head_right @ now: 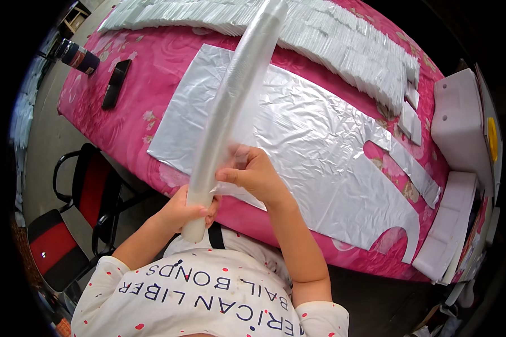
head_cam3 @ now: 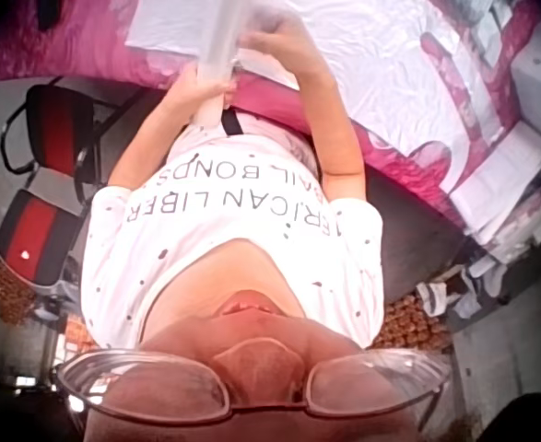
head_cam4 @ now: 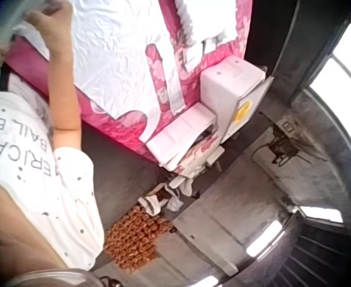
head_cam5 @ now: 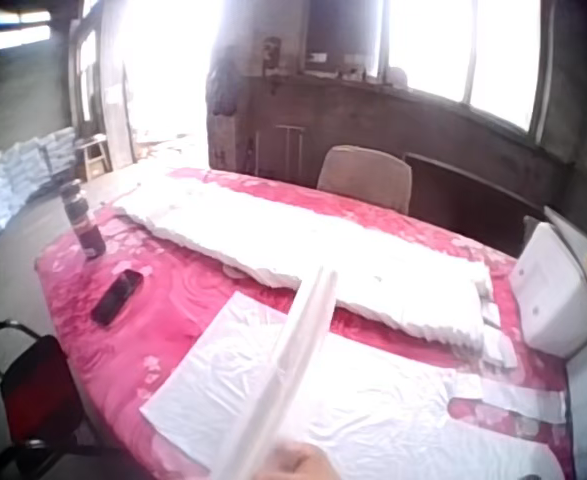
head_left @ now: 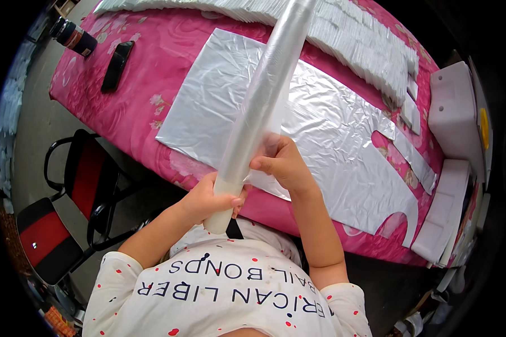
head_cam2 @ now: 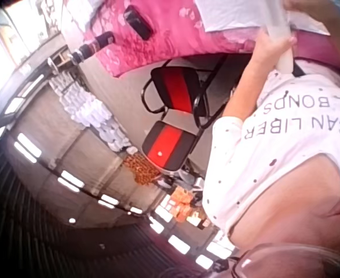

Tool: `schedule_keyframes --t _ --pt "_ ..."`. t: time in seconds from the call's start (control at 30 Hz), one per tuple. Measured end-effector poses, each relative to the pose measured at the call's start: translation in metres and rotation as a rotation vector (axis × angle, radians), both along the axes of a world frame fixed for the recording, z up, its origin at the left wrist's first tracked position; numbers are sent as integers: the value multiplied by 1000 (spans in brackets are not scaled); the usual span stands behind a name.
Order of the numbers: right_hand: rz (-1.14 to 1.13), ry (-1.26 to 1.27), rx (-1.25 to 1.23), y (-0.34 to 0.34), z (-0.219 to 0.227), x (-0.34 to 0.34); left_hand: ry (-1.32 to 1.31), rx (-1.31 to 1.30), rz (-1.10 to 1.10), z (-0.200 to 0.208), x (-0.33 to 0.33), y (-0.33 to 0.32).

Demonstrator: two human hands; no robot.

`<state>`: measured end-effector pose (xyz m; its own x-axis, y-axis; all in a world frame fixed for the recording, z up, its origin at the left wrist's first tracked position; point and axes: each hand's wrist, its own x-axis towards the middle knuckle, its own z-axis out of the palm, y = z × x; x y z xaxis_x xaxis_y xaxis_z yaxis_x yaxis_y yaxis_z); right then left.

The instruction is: The person wraps small white rectangular items in clear plastic film on a pink floral tablecloth. They unroll the film, place an item, fold the film around it, and set the wrapped item aside. The process repeats with multiple items.

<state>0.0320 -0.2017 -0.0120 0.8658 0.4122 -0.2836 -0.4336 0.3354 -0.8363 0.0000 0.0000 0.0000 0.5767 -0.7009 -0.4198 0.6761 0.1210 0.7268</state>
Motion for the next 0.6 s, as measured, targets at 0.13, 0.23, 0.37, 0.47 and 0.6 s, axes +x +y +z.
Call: schedule_keyframes --t 0.13,0.23,0.37,0.47,0.6 --pt "-23 -35 191 2 25 -5 88 -195 -29 -6 5 0" --pt "-74 -101 132 -1 26 -8 26 -105 69 -5 7 -3" --pt "-50 -216 88 -2 20 -10 210 -338 -124 -19 8 5" --pt "-14 -126 137 10 26 -16 321 -550 -299 -20 9 0" --pt "-82 -8 -151 8 16 -21 271 -273 -73 -14 16 -8"
